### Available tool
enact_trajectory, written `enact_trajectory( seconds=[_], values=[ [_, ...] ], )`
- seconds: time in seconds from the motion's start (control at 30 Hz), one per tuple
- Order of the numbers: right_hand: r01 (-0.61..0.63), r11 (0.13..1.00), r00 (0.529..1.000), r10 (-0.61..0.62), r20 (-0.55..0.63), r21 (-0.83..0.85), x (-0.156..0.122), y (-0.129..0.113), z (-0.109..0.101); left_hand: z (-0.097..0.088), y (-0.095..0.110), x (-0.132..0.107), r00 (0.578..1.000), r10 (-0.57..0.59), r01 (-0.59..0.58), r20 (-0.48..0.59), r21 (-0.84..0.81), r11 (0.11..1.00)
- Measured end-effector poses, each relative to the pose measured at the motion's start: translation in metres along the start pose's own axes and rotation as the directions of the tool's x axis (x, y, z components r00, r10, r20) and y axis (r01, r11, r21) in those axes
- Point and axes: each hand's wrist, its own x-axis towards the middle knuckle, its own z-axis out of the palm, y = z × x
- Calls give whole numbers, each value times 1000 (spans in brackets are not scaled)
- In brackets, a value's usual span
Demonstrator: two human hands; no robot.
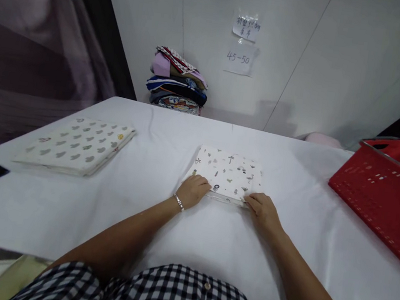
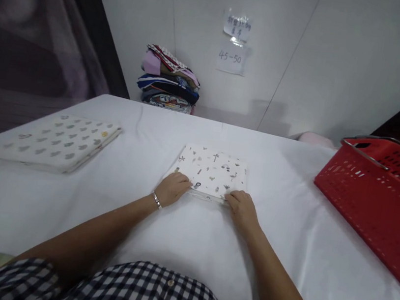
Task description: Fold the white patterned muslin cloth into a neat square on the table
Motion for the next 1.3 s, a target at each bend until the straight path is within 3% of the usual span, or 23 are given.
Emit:
enact_trajectory(
  seconds=[0.3,0.73,1.3],
  values=[
    [14,1000,1000,-13,-15,21,-3,-7,5,4,3,-3,996,50,-54,-70,-43,998],
    [-52,998,996,50,-68,-32,1,-16,11,8,5,-1,994,-18,4,-106,-122,992],
    [-44,999,999,44,-21,14,5,-20,13,8,6,3,998,-29,24,-54,-96,995]
  ],
)
